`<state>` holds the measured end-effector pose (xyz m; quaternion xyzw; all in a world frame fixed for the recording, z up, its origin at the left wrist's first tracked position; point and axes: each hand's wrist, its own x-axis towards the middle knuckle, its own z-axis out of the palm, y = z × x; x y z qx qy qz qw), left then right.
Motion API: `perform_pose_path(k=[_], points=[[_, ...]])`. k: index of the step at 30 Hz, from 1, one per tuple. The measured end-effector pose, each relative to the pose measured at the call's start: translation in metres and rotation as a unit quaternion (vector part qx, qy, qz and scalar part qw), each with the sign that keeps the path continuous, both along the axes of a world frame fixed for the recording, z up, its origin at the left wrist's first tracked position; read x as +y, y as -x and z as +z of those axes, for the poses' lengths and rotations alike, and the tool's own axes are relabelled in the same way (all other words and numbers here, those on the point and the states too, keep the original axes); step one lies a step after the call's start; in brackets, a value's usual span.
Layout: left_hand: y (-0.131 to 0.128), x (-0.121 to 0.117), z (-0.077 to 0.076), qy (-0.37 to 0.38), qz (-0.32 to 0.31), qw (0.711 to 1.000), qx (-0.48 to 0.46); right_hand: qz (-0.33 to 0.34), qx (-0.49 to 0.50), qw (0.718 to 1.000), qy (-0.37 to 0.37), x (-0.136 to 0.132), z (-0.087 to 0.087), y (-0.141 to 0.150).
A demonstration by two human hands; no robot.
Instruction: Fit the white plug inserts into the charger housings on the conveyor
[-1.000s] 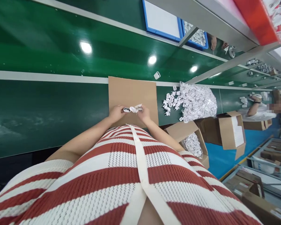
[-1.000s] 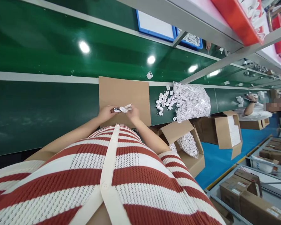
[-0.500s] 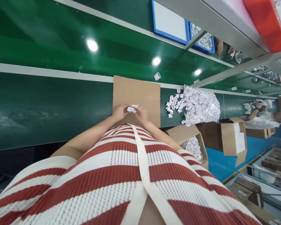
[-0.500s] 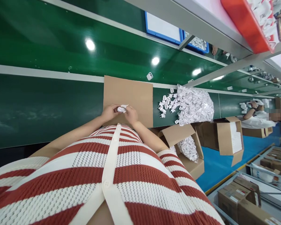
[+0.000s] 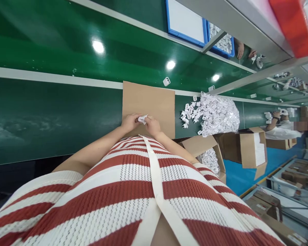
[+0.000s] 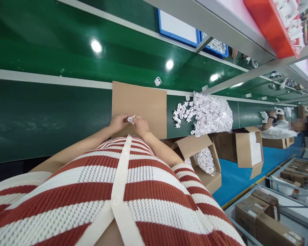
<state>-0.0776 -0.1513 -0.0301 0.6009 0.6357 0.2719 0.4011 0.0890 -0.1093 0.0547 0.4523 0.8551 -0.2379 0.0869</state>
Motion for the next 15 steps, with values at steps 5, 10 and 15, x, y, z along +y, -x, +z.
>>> perform_pose_path(k=[5, 10, 15], points=[[0.002, -0.002, 0.006, 0.0, -0.037, 0.998, 0.042, 0.012, -0.022, 1.0, 0.001, 0.006, 0.008, 0.009], [0.003, -0.001, 0.014, 0.009, -0.067, 0.994, 0.09, 0.022, -0.027, 0.999, 0.008, 0.015, 0.01, 0.013], [0.004, 0.0, 0.02, 0.017, -0.082, 0.989, 0.118, 0.019, -0.012, 1.0, 0.015, 0.018, 0.006, 0.013]])
